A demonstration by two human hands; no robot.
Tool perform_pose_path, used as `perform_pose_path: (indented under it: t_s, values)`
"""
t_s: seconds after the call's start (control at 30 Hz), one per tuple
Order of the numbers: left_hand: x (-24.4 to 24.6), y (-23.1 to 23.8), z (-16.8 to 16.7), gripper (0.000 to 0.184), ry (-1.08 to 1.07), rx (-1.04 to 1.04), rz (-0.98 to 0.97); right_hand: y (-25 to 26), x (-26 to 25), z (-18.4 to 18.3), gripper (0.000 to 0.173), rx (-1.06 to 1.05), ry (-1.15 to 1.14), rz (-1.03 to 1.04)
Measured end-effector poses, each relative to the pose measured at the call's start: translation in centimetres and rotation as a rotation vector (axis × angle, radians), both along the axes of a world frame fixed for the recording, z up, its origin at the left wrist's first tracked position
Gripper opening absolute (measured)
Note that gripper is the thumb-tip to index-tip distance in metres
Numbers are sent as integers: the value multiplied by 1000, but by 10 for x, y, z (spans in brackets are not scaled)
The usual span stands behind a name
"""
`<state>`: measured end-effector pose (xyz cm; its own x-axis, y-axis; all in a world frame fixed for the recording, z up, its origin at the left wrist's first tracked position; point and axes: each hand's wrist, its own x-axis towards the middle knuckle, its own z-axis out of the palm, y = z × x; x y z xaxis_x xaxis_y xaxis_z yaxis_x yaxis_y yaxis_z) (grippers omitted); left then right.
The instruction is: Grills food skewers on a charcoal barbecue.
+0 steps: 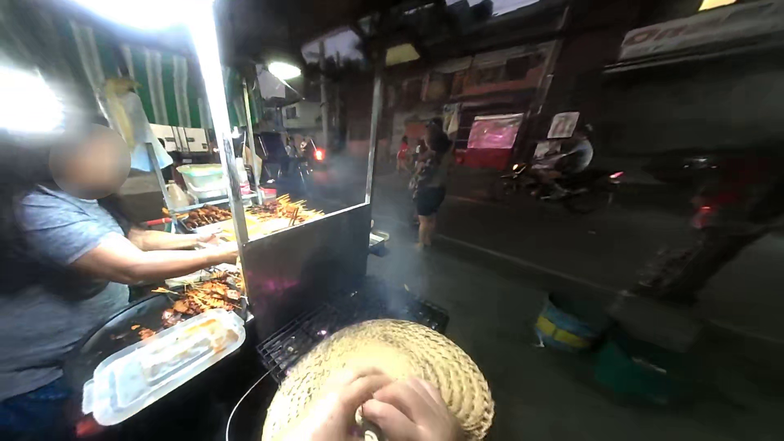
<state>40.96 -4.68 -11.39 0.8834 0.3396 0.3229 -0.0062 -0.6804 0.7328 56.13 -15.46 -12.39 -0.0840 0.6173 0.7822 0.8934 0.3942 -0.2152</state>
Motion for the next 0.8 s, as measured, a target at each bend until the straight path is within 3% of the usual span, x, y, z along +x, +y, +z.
perform_pose_path:
  t_s: [0.07, 0.2, 0.43, 0.57, 0.63, 0.7, 0.8]
  values:
    - [2, 3, -8, 47, -46, 18, -16, -1, 4, 2, 17, -82, 71, 89]
    - [2, -4, -7, 39, 83, 116, 41, -1, 16, 0, 19, -285, 171, 199]
    - [5, 5, 19, 44, 294, -333, 75, 7, 36, 2, 26, -12, -57, -155]
    - [2, 4, 28, 45, 329, -425, 166, 6, 44, 6, 30, 88, -5, -216]
    - [4, 2, 24, 48, 277, -376, 185, 3, 37, 2, 30, 110, 118, -199]
    - [9, -2, 17, 53, 242, -193, 251, -3, 25, -4, 40, 14, 365, -41]
    - [18, -7, -2, 58, 140, 175, 447, -5, 11, -20, 85, -229, 773, 387]
